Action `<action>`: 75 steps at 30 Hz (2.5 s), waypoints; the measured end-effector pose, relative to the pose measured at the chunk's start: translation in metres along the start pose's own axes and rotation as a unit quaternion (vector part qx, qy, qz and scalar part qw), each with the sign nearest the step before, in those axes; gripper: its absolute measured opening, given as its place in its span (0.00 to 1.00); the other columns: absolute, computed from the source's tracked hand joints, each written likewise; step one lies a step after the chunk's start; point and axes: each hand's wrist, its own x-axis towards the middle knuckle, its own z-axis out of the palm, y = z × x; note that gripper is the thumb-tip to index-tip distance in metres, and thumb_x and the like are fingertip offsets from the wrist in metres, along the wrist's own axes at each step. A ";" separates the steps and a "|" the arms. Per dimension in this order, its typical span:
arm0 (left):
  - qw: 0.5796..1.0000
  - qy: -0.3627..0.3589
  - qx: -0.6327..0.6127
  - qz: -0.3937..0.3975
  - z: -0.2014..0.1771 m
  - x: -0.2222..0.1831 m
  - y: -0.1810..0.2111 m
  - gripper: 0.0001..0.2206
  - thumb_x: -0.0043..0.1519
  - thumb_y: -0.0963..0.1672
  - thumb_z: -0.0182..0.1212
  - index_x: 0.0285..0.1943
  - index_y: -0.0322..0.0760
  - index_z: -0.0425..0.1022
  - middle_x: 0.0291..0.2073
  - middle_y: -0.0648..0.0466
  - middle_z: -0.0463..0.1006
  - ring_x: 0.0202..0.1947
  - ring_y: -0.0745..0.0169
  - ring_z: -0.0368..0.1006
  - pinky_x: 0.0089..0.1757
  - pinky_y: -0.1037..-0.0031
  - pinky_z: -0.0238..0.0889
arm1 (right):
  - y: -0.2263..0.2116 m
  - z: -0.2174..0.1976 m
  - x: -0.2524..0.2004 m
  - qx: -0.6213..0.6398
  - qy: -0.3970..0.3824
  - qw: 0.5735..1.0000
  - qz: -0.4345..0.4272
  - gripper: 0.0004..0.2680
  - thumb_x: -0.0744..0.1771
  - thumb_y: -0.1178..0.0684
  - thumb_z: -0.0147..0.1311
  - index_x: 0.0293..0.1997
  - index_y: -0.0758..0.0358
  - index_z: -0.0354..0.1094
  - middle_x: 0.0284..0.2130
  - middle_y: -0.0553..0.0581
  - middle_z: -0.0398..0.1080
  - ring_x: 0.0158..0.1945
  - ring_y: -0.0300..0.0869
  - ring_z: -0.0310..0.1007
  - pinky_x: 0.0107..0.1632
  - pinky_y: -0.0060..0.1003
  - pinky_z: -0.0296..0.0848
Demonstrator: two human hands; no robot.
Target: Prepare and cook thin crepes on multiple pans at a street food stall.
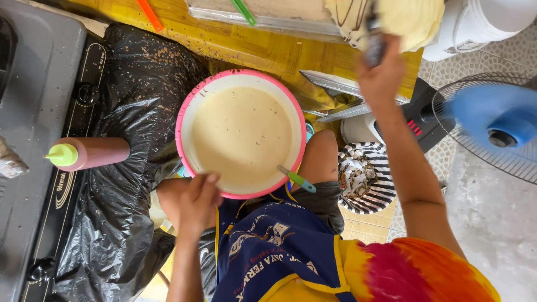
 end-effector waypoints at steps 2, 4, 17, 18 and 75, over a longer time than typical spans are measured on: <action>0.998 0.001 0.019 0.065 0.027 0.004 0.033 0.13 0.64 0.48 0.58 0.53 0.44 0.80 0.42 0.59 0.82 0.38 0.74 0.73 0.41 0.81 0.68 | -0.061 0.013 -0.029 0.187 -0.012 0.982 -0.021 0.16 0.66 0.52 0.74 0.49 0.61 0.65 0.34 0.53 0.75 0.31 0.41 0.73 0.33 0.39 0.71; 0.950 -0.045 0.002 0.310 0.047 0.007 0.057 0.30 0.63 0.48 0.67 0.72 0.31 0.65 0.57 0.35 0.75 0.59 0.33 0.73 0.57 0.53 0.65 | -0.139 0.027 -0.076 0.486 -0.093 0.857 0.144 0.16 0.70 0.41 0.51 0.24 0.54 0.62 0.17 0.44 0.58 0.21 0.32 0.56 0.23 0.29 0.52; 0.879 0.277 -0.354 0.158 -0.109 -0.120 -0.169 0.12 0.61 0.39 0.65 0.51 0.39 0.69 0.31 0.52 0.78 0.28 0.68 0.73 0.31 0.78 0.65 | -0.362 0.225 -0.212 0.323 -0.309 0.895 -0.006 0.16 0.66 0.35 0.57 0.28 0.51 0.56 0.28 0.49 0.76 0.30 0.42 0.76 0.34 0.41 0.68; 0.872 0.364 -0.297 0.137 -0.118 -0.134 -0.177 0.10 0.62 0.43 0.65 0.49 0.40 0.71 0.26 0.54 0.77 0.24 0.69 0.71 0.27 0.77 0.62 | -0.375 0.245 -0.201 0.358 -0.292 0.882 -0.089 0.28 0.62 0.39 0.70 0.53 0.56 0.47 0.52 0.57 0.61 0.55 0.49 0.61 0.57 0.45 0.58; 0.919 0.306 -0.206 0.136 -0.124 -0.168 -0.206 0.10 0.61 0.44 0.65 0.28 0.34 0.76 0.14 0.52 0.75 0.13 0.67 0.70 0.24 0.75 0.68 | -0.423 0.289 -0.184 0.402 -0.321 0.855 -0.069 0.39 0.57 0.48 0.79 0.71 0.55 0.48 0.64 0.61 0.67 0.66 0.53 0.72 0.64 0.42 0.74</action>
